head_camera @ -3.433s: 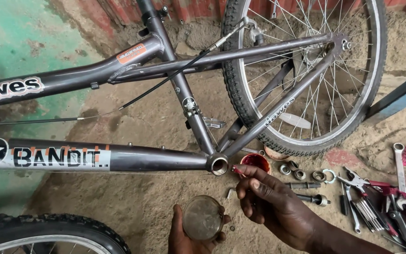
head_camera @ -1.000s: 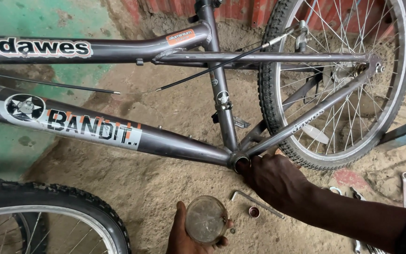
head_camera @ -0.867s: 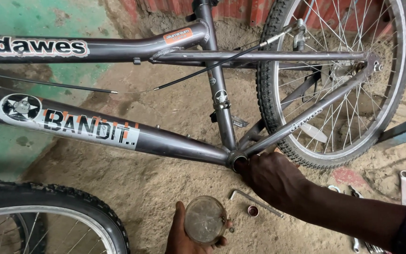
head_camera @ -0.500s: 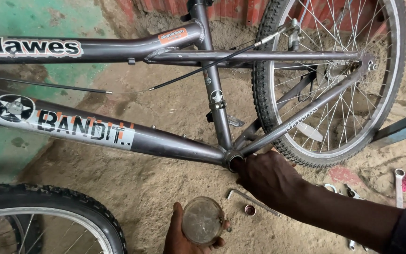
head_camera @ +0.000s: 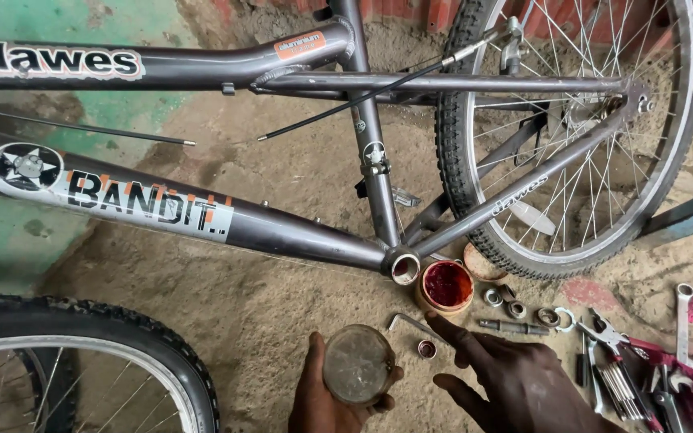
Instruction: Cleaning bicycle bearings with a rag and applying grease to the bottom bracket shell of a bicycle frame.
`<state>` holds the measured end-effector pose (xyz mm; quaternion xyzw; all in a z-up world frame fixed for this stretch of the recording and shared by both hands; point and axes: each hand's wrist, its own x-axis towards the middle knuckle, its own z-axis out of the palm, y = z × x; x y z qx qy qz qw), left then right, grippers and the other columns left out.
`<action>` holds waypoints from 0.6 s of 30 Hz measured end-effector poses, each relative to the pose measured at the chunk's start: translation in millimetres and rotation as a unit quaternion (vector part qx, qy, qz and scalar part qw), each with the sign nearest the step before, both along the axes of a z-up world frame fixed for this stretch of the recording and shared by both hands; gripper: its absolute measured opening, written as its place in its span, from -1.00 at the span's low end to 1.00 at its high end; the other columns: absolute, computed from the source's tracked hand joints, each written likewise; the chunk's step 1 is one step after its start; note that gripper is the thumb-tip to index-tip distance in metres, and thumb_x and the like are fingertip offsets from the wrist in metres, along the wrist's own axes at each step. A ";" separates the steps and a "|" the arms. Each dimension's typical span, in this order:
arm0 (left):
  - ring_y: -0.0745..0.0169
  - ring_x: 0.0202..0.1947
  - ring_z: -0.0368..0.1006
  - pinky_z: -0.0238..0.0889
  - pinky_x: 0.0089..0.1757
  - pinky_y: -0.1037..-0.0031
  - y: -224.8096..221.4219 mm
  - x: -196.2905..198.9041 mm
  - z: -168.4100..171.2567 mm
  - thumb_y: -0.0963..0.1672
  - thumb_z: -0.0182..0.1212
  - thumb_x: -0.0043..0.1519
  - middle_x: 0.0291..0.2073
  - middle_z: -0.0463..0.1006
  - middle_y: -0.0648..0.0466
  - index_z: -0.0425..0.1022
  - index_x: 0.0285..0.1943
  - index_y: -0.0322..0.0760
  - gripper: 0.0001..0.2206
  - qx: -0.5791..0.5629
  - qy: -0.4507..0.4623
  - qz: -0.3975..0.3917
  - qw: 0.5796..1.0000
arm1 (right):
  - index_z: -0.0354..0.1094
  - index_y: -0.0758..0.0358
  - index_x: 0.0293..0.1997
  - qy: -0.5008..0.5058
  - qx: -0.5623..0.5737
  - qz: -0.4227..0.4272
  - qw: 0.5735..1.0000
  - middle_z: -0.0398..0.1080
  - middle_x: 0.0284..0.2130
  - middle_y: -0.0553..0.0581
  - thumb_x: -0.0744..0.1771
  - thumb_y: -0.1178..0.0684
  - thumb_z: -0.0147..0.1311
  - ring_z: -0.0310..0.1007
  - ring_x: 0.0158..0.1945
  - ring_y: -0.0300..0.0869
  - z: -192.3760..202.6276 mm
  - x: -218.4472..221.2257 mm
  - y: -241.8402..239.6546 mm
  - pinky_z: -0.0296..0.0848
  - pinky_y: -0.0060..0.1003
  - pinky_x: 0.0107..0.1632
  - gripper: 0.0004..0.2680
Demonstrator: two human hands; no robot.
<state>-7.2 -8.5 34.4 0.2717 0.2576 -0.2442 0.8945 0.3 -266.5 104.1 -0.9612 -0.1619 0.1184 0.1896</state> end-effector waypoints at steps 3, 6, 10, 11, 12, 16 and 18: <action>-0.26 -0.17 0.60 0.37 -0.44 0.21 -5.9 1.3 7.0 0.25 -0.32 0.31 -0.17 0.59 -0.36 0.36 0.33 -0.49 -0.21 0.002 -0.028 -0.003 1.000 | 0.14 -0.01 0.33 0.007 -0.010 0.002 1.000 0.64 -0.26 0.09 0.30 -0.22 0.20 0.76 -0.45 -0.09 -8.6 5.7 -3.5 0.81 -0.12 -0.39 -0.53; -0.30 -0.14 0.59 0.40 -0.43 0.17 -7.5 3.0 3.6 0.25 -0.29 0.29 -0.12 0.58 -0.39 0.33 0.35 -0.53 -0.19 -0.016 -0.011 -0.002 1.000 | 0.08 -0.01 0.39 0.030 0.031 -0.023 0.999 0.67 -0.32 -0.02 0.28 -0.27 0.23 0.76 -0.52 -0.17 -5.6 11.2 -4.1 0.75 -0.14 -0.45 -0.44; -0.27 -0.16 0.59 0.39 -0.43 0.21 -7.8 1.0 -1.0 0.25 -0.27 0.28 -0.14 0.58 -0.36 0.35 0.34 -0.49 -0.21 -0.009 -0.020 -0.003 1.000 | 0.28 0.03 0.26 -0.018 0.139 -0.047 0.989 0.69 -0.50 -0.13 0.24 -0.18 0.27 0.73 -0.60 -0.22 -4.8 9.4 -3.7 0.62 -0.26 -0.57 -0.53; -0.27 -0.15 0.58 0.38 -0.41 0.18 -7.1 1.3 -4.2 0.25 -0.26 0.28 -0.13 0.58 -0.36 0.35 0.34 -0.49 -0.20 -0.016 -0.015 -0.012 1.000 | 0.28 0.03 0.25 -0.014 0.150 -0.045 0.988 0.68 -0.52 -0.13 0.24 -0.16 0.27 0.74 -0.60 -0.22 -3.4 9.8 -3.5 0.63 -0.26 -0.57 -0.54; -0.27 -0.15 0.58 0.38 -0.41 0.18 -6.7 1.6 -5.3 0.25 -0.26 0.28 -0.13 0.58 -0.36 0.35 0.34 -0.49 -0.20 -0.016 -0.014 -0.015 1.000 | 0.28 0.03 0.25 -0.013 0.151 -0.048 0.987 0.68 -0.52 -0.13 0.24 -0.16 0.27 0.74 -0.60 -0.22 -1.8 10.4 -3.6 0.63 -0.26 -0.57 -0.54; -0.27 -0.12 0.59 0.41 -0.39 0.16 -5.4 2.8 -10.8 0.26 -0.24 0.27 -0.10 0.58 -0.36 0.34 0.34 -0.46 -0.21 -0.020 -0.022 -0.025 0.999 | 0.10 -0.12 0.39 0.057 0.145 -0.065 0.986 0.70 -0.44 -0.17 0.26 -0.19 0.23 0.72 -0.54 -0.23 2.0 11.1 -4.3 0.61 -0.25 -0.50 -0.47; -0.28 -0.10 0.59 0.41 -0.39 0.14 -6.0 2.3 -11.9 0.25 -0.20 0.26 -0.09 0.57 -0.36 0.33 0.35 -0.43 -0.23 -0.024 -0.026 -0.023 0.999 | 0.12 -0.10 0.36 0.074 0.155 -0.072 0.983 0.71 -0.43 -0.15 0.27 -0.21 0.21 0.71 -0.54 -0.21 5.8 10.5 -2.6 0.59 -0.23 -0.50 -0.49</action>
